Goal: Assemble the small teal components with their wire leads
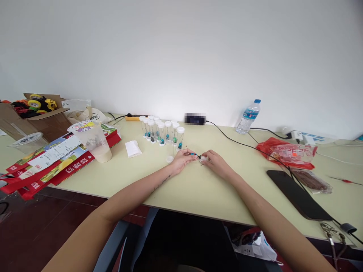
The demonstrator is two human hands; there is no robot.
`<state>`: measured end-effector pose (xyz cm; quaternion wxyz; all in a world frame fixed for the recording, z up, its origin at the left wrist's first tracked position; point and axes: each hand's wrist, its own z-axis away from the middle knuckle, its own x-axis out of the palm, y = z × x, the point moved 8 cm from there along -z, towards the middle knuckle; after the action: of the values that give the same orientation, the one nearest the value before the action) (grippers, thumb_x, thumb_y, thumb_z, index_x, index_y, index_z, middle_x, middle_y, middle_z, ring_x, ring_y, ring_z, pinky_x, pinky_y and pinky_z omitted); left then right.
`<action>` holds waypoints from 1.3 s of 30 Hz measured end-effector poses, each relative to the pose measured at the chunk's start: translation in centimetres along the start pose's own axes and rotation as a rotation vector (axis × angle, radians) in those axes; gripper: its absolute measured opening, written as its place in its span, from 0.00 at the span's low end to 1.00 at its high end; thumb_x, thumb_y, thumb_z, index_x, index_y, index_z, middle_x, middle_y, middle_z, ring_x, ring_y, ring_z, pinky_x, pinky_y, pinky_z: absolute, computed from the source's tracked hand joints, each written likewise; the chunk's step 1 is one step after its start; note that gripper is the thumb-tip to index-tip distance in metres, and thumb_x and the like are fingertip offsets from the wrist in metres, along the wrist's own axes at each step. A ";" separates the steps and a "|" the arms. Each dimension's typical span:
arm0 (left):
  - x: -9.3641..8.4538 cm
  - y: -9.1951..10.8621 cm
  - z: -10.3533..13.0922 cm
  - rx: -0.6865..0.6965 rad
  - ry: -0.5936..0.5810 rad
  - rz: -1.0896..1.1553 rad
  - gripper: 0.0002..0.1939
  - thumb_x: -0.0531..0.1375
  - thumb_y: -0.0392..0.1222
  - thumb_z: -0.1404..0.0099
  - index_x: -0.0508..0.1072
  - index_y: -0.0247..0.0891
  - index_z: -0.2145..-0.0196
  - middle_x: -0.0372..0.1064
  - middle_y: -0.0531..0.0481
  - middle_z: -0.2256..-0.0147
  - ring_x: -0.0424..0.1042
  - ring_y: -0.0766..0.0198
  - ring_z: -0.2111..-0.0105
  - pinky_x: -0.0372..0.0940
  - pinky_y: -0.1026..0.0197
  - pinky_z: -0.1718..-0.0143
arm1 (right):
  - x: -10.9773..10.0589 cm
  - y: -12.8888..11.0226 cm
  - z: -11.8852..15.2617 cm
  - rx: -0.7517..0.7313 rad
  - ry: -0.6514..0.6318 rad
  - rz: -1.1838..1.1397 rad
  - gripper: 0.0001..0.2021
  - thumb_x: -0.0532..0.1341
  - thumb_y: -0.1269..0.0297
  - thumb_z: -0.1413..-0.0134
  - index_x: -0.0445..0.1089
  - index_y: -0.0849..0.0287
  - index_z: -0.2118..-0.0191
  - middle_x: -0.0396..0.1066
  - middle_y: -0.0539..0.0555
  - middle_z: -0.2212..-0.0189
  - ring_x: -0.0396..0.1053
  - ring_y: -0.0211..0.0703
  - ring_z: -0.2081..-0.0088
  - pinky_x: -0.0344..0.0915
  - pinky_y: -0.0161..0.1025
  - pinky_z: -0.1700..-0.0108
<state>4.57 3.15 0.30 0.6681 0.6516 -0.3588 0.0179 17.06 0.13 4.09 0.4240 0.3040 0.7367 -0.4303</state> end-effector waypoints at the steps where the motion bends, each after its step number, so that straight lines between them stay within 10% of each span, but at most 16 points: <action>1: 0.0 0.0 0.0 0.004 -0.003 0.003 0.14 0.67 0.35 0.56 0.70 0.31 0.70 0.72 0.48 0.71 0.72 0.63 0.66 0.59 0.52 0.51 | -0.1 0.1 -0.1 0.002 0.020 -0.012 0.12 0.52 0.61 0.45 0.62 0.56 0.55 0.63 0.55 0.60 0.64 0.45 0.59 0.61 0.41 0.59; 10: 0.1 0.1 0.0 0.004 -0.048 0.038 0.13 0.66 0.36 0.55 0.71 0.30 0.70 0.72 0.47 0.69 0.72 0.63 0.64 0.58 0.54 0.50 | -1.1 -2.9 0.4 -0.137 0.102 -0.229 0.12 0.52 0.59 0.44 0.62 0.54 0.55 0.66 0.54 0.63 0.65 0.42 0.64 0.63 0.40 0.61; 21: -0.5 -0.3 -0.4 0.009 0.012 -0.011 0.14 0.68 0.36 0.57 0.73 0.31 0.70 0.72 0.48 0.71 0.70 0.67 0.70 0.62 0.58 0.58 | -0.1 -1.0 0.2 0.023 0.162 -0.628 0.10 0.55 0.58 0.47 0.64 0.58 0.62 0.68 0.53 0.69 0.66 0.39 0.69 0.67 0.38 0.67; 39: -0.7 0.1 -0.3 0.020 0.034 0.053 0.12 0.66 0.37 0.53 0.73 0.30 0.69 0.72 0.48 0.71 0.71 0.66 0.68 0.61 0.60 0.54 | -0.7 -1.6 0.5 0.013 0.187 -0.628 0.22 0.45 0.51 0.41 0.66 0.59 0.53 0.69 0.54 0.68 0.65 0.40 0.69 0.65 0.38 0.65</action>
<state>4.12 3.72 0.02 0.6668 0.6482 -0.3642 0.0502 16.20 -1.09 5.15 0.1993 0.1029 0.8275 -0.5148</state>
